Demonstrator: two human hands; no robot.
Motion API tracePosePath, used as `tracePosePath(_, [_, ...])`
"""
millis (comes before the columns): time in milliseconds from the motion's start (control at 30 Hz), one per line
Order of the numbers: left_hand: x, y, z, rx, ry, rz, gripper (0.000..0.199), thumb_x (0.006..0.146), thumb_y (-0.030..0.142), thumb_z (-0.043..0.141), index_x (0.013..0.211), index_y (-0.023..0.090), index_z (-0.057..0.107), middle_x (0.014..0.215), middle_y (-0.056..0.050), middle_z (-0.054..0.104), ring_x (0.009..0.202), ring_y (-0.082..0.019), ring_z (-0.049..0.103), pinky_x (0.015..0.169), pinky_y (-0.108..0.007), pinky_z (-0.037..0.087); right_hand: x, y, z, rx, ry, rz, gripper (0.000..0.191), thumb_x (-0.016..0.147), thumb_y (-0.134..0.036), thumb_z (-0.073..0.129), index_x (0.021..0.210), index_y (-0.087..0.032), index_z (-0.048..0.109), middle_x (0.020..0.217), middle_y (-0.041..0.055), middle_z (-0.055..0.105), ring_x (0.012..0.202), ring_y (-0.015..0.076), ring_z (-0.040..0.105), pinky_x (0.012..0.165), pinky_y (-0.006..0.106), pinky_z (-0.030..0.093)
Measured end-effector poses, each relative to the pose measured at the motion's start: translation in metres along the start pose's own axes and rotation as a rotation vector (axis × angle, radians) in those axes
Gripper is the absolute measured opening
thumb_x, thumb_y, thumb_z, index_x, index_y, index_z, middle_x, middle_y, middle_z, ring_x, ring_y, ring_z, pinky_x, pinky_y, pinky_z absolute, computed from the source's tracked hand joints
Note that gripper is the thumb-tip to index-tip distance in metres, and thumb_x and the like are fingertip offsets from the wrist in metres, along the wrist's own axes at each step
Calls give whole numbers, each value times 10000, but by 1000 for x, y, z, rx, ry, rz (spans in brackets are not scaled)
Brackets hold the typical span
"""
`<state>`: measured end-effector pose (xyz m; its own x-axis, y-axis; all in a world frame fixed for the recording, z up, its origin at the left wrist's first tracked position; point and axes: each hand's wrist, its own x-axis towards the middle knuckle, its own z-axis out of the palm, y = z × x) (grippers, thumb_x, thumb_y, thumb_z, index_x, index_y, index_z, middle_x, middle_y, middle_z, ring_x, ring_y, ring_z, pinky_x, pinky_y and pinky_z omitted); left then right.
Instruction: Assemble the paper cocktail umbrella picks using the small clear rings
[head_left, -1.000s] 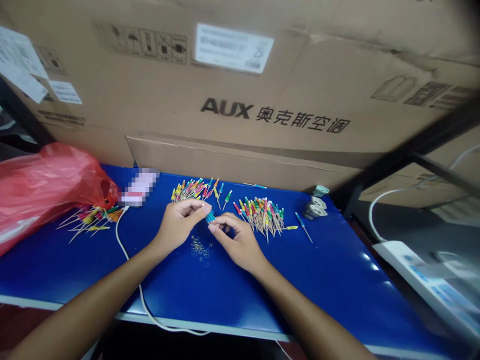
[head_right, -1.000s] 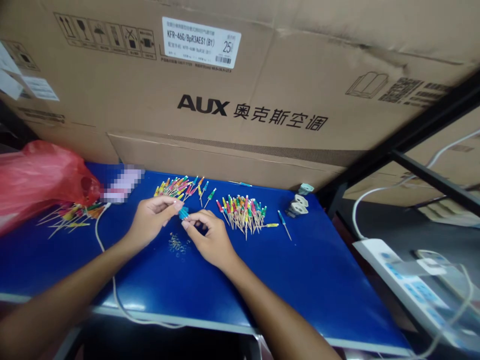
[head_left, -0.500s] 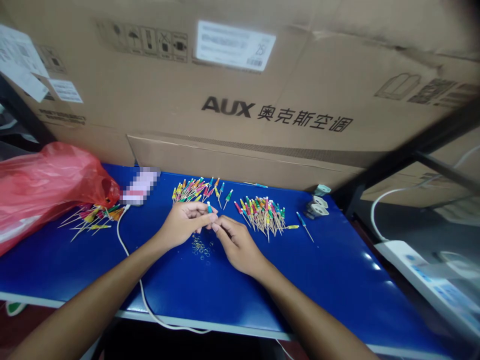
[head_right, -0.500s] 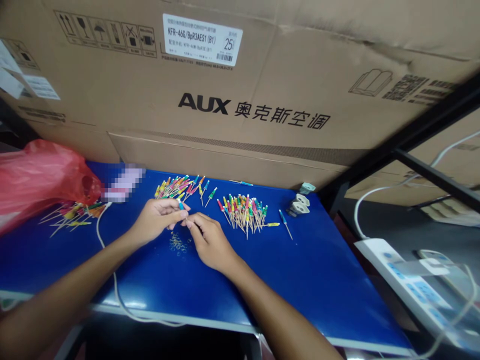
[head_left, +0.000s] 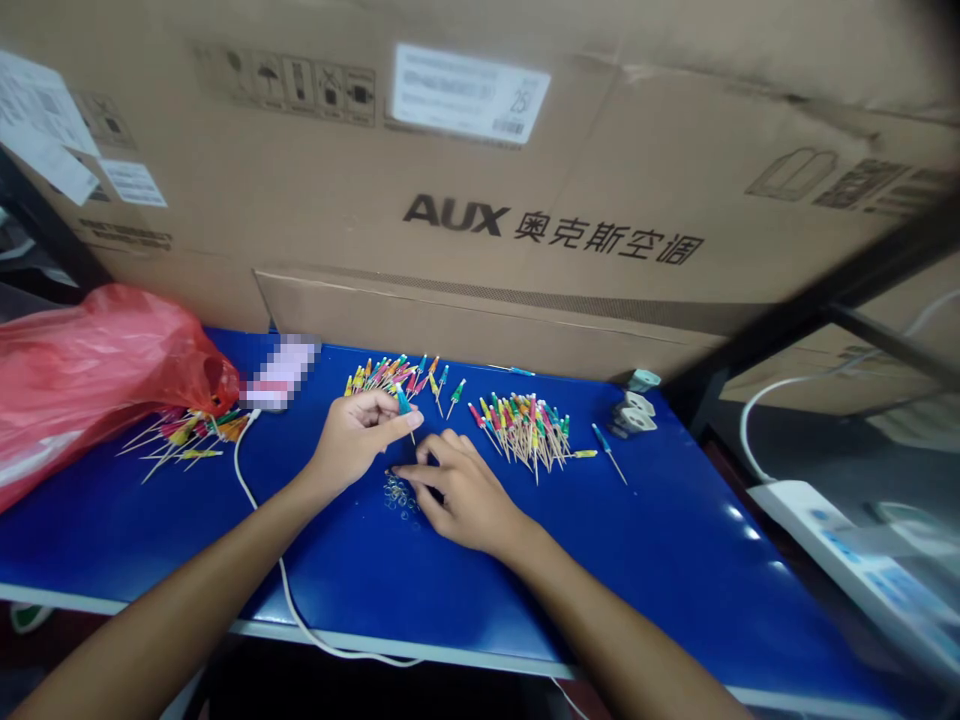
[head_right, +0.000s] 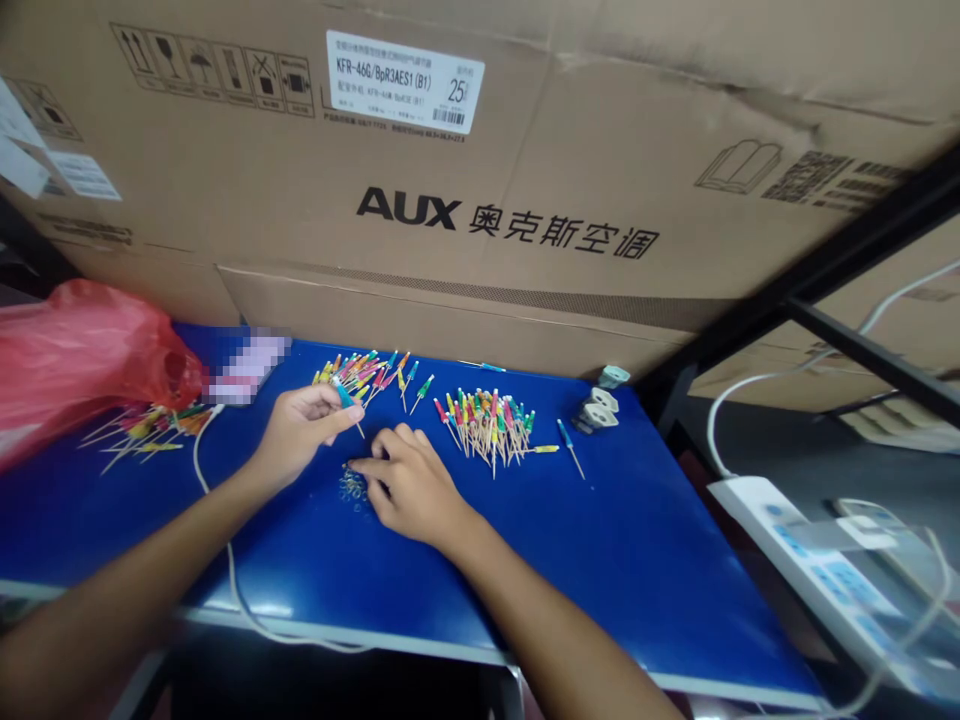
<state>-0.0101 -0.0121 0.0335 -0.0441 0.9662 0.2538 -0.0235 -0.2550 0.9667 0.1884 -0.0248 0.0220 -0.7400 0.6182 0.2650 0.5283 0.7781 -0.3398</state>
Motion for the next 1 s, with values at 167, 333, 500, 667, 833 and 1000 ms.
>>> tracePosePath(167, [-3,2,5,-5,-49,-9,284,750,264,813,634,167,573,515,56,508,443,-67,431,444,-201,339,0,2,4,-112,-24,-37,268,984,-290,547,1166,-278,743,1022,88,615,944,243,481,798,355,327])
tracePosePath(333, [-3,-3,3,32,-86,-2,280,767,296,814,647,172,593,533,45,524,446,-70,424,436,-214,305,2,3,6,-191,-4,-82,236,999,-271,516,1015,-246,751,927,79,633,919,241,484,793,361,310])
tracePosePath(500, [-2,-4,1,26,-95,-1,291,771,313,816,653,170,591,547,46,522,452,-71,424,443,-222,312,4,2,4,-142,1,-78,200,986,-246,513,964,-219,710,870,78,646,880,244,500,786,371,336])
tracePosePath(667, [-1,-4,1,36,-95,16,294,755,341,823,666,169,602,588,32,553,489,-86,470,468,-225,365,2,8,-8,50,37,-3,146,971,-221,524,986,-234,668,941,60,663,878,227,525,798,365,380])
tracePosePath(833, [-3,-3,3,45,-122,33,270,739,345,831,688,167,633,814,-47,700,631,-128,604,537,-238,459,-1,20,-32,154,246,87,139,983,-245,538,974,-241,676,793,34,613,791,213,519,801,381,404])
tracePosePath(1000, [-12,0,10,118,-338,-107,255,775,397,795,778,162,698,651,-6,654,496,-107,536,471,-225,420,-5,18,-43,272,469,135,105,976,-250,569,965,-236,672,809,29,630,767,199,538,773,376,433])
